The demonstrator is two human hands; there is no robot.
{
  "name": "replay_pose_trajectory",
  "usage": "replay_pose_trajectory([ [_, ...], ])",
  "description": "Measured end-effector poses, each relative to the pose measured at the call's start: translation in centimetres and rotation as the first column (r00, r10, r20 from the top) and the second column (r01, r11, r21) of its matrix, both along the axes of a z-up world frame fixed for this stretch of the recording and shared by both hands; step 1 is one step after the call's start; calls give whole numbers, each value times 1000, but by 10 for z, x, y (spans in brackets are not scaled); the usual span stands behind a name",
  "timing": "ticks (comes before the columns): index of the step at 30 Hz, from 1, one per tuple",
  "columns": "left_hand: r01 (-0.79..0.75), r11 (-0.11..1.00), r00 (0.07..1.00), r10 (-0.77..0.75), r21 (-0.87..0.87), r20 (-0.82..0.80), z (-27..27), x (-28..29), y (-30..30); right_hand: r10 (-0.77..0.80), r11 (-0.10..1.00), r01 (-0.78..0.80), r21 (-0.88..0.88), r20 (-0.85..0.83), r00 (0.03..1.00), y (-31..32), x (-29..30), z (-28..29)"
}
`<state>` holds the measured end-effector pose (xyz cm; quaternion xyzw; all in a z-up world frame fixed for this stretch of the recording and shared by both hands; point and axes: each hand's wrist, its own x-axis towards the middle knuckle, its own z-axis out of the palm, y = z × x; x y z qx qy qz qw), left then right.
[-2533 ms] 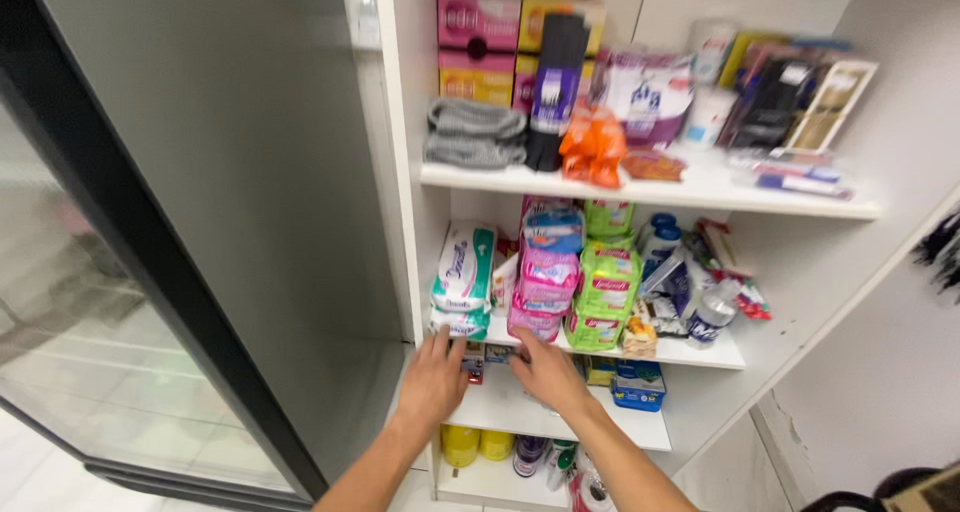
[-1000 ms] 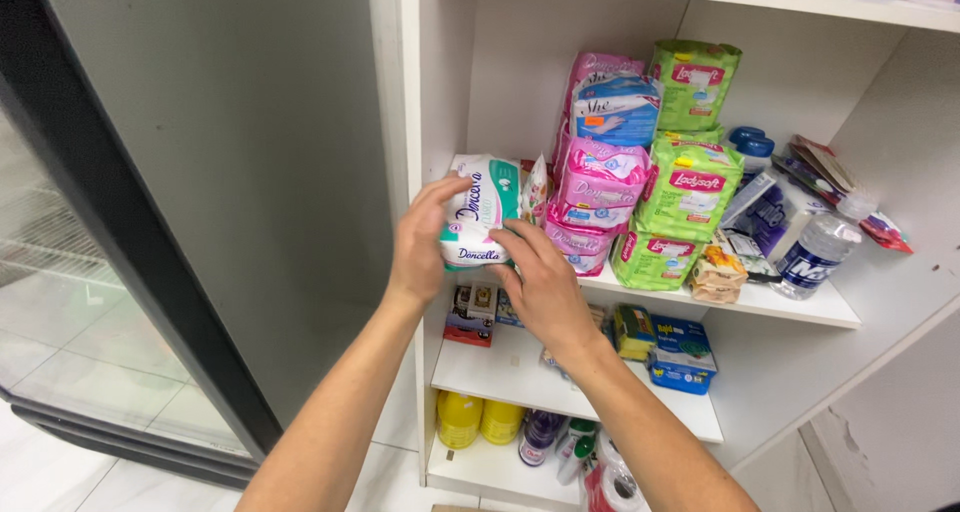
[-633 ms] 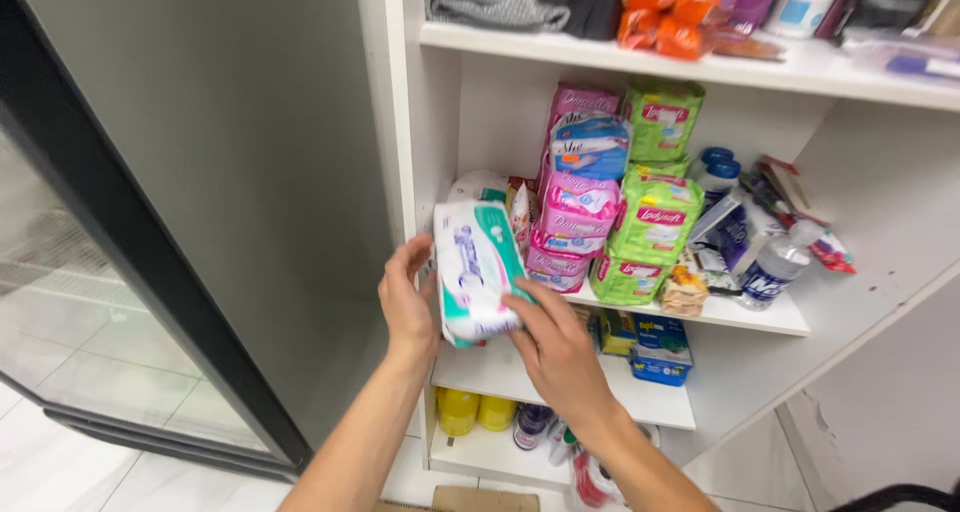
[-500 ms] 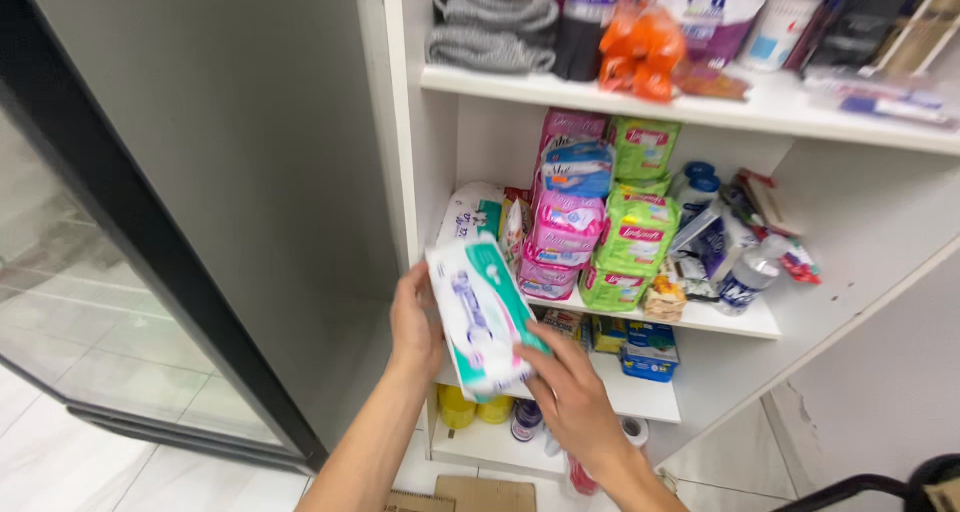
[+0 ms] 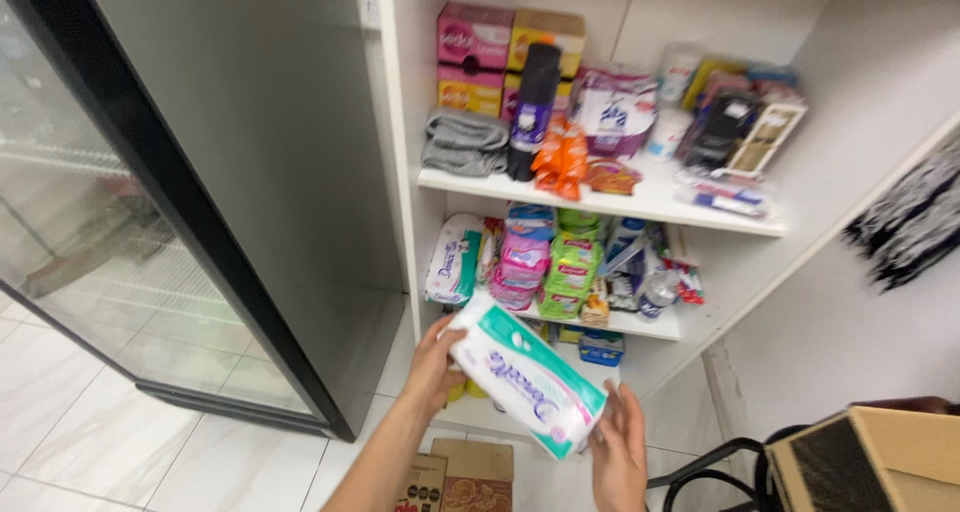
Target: The person picks up various hygiene and health products from a shelf and places them into a cardboard box on the floor.
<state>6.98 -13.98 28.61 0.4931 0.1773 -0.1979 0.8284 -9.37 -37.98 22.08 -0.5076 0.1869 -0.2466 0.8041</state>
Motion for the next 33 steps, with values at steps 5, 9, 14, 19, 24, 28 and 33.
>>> replay_pose_trajectory([
  [5, 44, 994, 998, -39, 103, -50, 31, -65, -37, -86, 897, 222, 383, -341, 936, -6, -41, 40],
  [9, 150, 965, 989, -150, 213, -17, 9, -94, -62, -169, 969, 209, 132, -262, 950, -32, -80, 26],
  [14, 257, 934, 963, -269, 247, 18, 24, -119, -74, -110, 969, 191, 158, -420, 901, -35, -112, 91],
  [19, 328, 895, 929, -363, 301, 69, 34, -134, -88, -200, 946, 283, 157, -405, 892, -46, -130, 64],
  [24, 398, 877, 868, -455, 270, 199, -10, -134, -106, -274, 927, 356, 119, -436, 858, -41, -163, 68],
  [28, 522, 777, 759, -611, 350, 224, -5, -140, -135, -424, 896, 443, -20, -333, 842, -60, -196, 41],
  [33, 613, 690, 629, -721, 384, 291, 42, -166, -195, -578, 815, 553, -176, -323, 749, -94, -250, 75],
])
